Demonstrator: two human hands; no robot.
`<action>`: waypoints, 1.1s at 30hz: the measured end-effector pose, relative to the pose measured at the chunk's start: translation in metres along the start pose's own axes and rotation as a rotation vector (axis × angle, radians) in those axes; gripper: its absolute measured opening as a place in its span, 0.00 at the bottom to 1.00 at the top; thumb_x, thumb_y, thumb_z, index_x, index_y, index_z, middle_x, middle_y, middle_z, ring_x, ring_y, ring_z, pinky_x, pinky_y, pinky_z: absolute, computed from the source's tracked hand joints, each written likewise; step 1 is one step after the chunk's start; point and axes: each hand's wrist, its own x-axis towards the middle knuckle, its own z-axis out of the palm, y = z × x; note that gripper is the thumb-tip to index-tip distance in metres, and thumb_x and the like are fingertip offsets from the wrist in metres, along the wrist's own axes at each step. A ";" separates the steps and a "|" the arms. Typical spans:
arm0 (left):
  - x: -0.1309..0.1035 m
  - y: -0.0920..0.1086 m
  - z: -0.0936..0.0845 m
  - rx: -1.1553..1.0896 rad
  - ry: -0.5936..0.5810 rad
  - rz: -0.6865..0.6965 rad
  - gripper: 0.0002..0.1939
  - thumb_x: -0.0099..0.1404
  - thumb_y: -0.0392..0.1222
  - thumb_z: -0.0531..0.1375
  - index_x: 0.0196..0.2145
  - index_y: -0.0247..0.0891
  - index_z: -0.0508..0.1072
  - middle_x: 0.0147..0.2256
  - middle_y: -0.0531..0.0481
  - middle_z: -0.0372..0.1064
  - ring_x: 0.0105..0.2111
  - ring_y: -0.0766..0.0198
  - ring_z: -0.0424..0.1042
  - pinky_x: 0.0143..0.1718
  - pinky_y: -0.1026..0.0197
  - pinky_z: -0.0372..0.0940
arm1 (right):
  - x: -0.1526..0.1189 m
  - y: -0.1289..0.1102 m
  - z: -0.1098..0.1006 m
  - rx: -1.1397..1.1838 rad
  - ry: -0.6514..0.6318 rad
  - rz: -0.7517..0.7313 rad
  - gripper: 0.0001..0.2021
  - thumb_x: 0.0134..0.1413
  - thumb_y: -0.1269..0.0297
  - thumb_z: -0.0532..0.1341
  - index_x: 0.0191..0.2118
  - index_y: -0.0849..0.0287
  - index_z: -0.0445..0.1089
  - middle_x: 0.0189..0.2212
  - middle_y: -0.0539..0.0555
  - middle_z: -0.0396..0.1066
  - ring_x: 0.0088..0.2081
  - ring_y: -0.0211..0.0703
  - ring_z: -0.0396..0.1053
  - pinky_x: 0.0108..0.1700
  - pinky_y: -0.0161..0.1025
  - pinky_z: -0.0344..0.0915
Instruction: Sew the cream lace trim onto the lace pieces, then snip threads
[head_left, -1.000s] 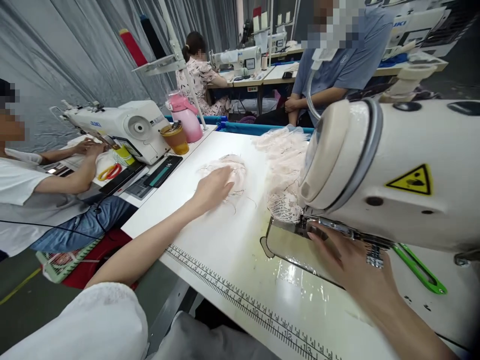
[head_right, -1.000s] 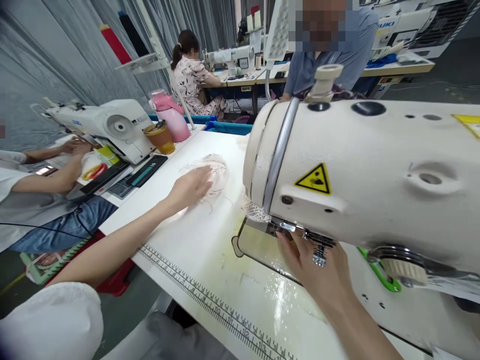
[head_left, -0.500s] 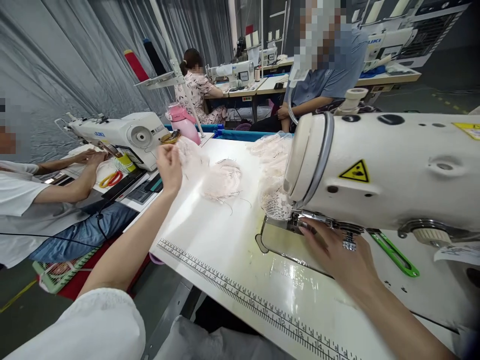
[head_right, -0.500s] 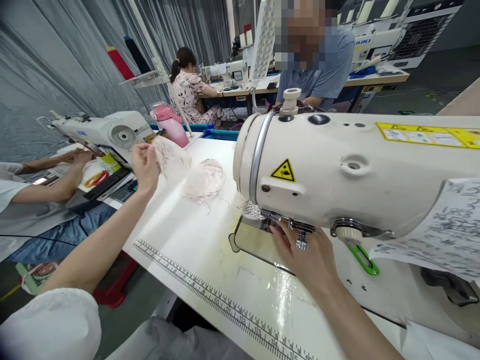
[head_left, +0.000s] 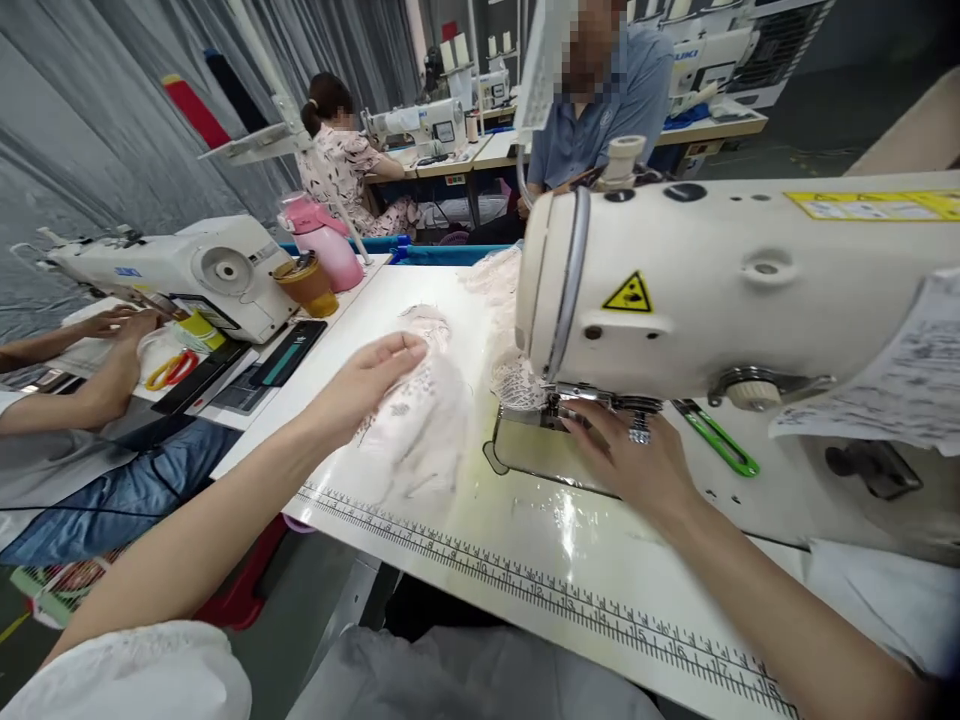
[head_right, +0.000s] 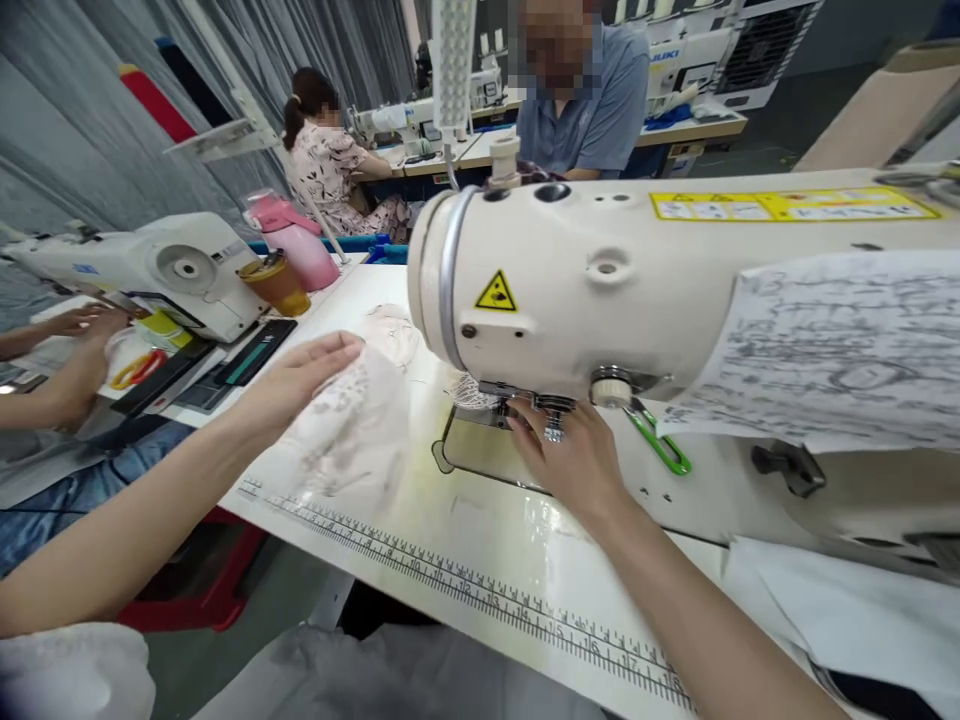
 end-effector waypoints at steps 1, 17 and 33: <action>-0.001 -0.009 0.004 0.110 -0.064 -0.026 0.12 0.67 0.52 0.55 0.36 0.40 0.68 0.20 0.56 0.62 0.15 0.69 0.59 0.15 0.68 0.53 | 0.001 -0.001 -0.001 -0.059 -0.005 0.021 0.17 0.65 0.59 0.51 0.50 0.53 0.73 0.26 0.53 0.75 0.26 0.41 0.66 0.36 0.42 0.60; -0.031 -0.042 0.065 0.970 -0.338 0.876 0.16 0.72 0.43 0.53 0.53 0.35 0.68 0.53 0.41 0.69 0.49 0.55 0.71 0.43 0.54 0.72 | 0.005 -0.007 -0.007 -0.098 -0.104 0.025 0.15 0.66 0.62 0.51 0.50 0.54 0.71 0.35 0.53 0.77 0.34 0.42 0.68 0.40 0.41 0.60; -0.003 -0.030 0.108 0.878 -0.179 0.643 0.12 0.70 0.42 0.55 0.49 0.36 0.68 0.44 0.43 0.71 0.47 0.51 0.66 0.44 0.49 0.66 | 0.006 -0.018 -0.019 0.102 -0.117 -0.073 0.10 0.64 0.69 0.50 0.42 0.56 0.68 0.37 0.51 0.75 0.36 0.39 0.70 0.40 0.38 0.58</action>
